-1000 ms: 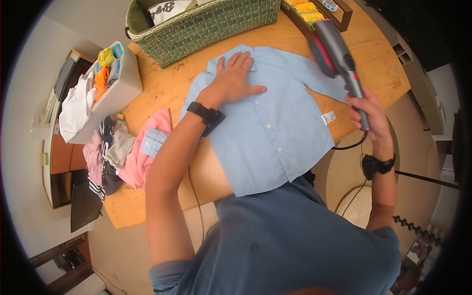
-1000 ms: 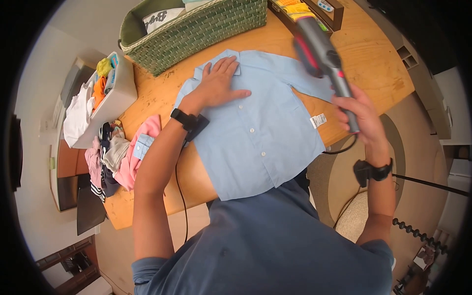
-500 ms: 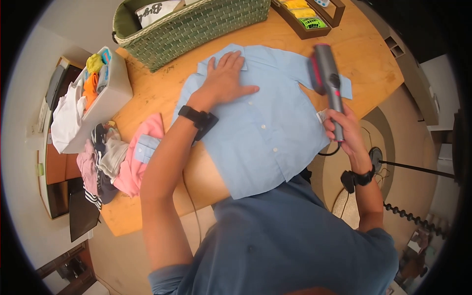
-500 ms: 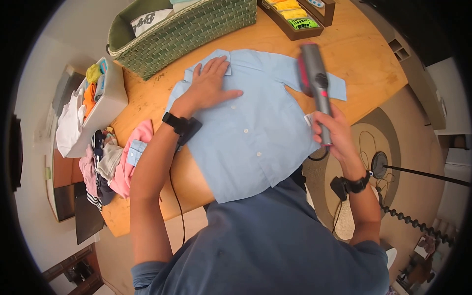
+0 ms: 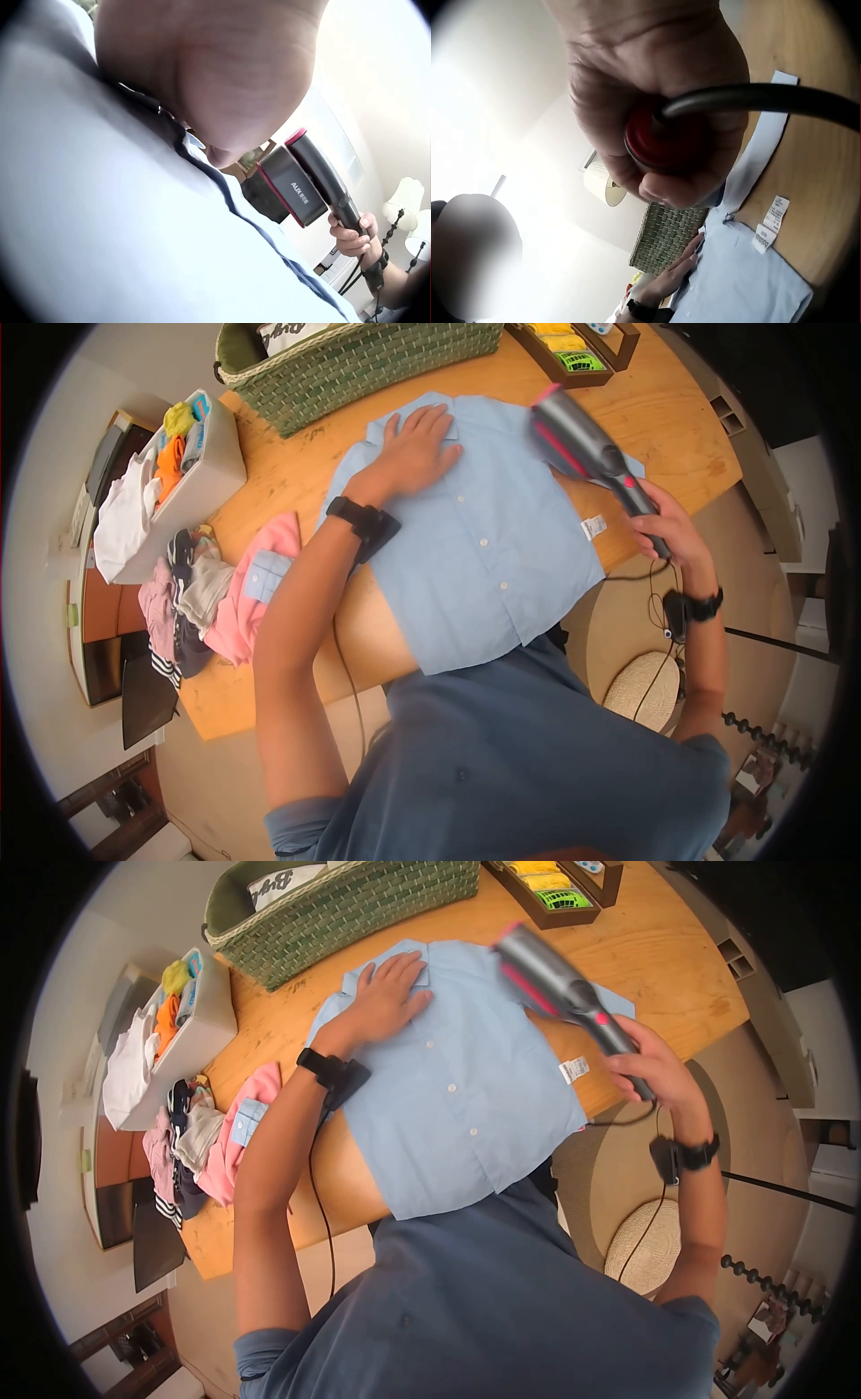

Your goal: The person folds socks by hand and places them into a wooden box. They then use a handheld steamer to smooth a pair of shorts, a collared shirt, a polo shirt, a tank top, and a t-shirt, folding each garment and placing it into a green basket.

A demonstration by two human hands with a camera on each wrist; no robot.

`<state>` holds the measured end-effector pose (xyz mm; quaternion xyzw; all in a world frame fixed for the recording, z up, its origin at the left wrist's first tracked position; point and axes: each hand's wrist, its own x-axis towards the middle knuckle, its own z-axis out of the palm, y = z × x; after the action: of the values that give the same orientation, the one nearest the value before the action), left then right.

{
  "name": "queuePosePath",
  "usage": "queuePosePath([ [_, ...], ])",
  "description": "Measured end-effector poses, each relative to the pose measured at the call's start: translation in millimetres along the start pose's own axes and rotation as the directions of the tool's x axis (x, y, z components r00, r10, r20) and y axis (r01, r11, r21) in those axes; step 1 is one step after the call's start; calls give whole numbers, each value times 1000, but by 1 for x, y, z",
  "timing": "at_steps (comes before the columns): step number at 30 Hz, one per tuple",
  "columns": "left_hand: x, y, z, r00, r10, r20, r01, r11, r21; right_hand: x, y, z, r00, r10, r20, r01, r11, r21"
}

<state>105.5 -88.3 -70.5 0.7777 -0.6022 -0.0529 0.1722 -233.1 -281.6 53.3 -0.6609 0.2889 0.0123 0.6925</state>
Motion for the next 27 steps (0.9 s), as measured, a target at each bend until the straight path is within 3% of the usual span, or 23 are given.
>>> queuePosePath([
  [2, -2, 0, 0, 1000, 4, -14, -4, 1000, -14, 32, -8, -7, 954, -12, 298, 49, 992, -119],
  [5, -2, -2, 2, 999, 11, -30, -11, 1000, -2, 70, -11, -13, 857, 59, 511, 30, 986, -163],
  [8, -3, -2, 3, 1000, 6, -26, -5, 999, 37, 79, -1, -27, 761, 244, 601, -79, 954, -288],
  [11, -3, 0, 0, 1000, 5, -15, -4, 999, 49, 49, 11, -38, 696, 381, 609, -200, 917, -346],
  [13, -2, 0, 2, 1000, 10, -21, -9, 999, 49, 25, 29, -58, 614, 465, 638, -278, 883, -377],
  [16, -2, -1, 4, 999, 16, -33, -15, 999, 43, -7, 43, -75, 504, 595, 626, -253, 795, -552],
  [19, -2, 0, -2, 1000, 9, -22, -8, 1000, 16, -35, 29, -67, 571, 544, 614, -170, 811, -560],
  [22, -6, 5, -23, 999, 20, -46, -22, 999, -42, -47, -6, -38, 725, 425, 542, -174, 874, -454],
  [23, -6, 7, -39, 996, 37, -83, -43, 996, -79, -46, -8, -27, 792, 306, 528, -120, 926, -357],
  [26, -21, -12, -70, 992, 96, -84, -111, 973, -201, -18, -25, 16, 827, 245, 506, -166, 966, -198],
  [27, -31, -23, -80, 991, 117, -70, -130, 961, -244, -8, -32, 39, 867, 175, 467, -119, 982, -149],
])
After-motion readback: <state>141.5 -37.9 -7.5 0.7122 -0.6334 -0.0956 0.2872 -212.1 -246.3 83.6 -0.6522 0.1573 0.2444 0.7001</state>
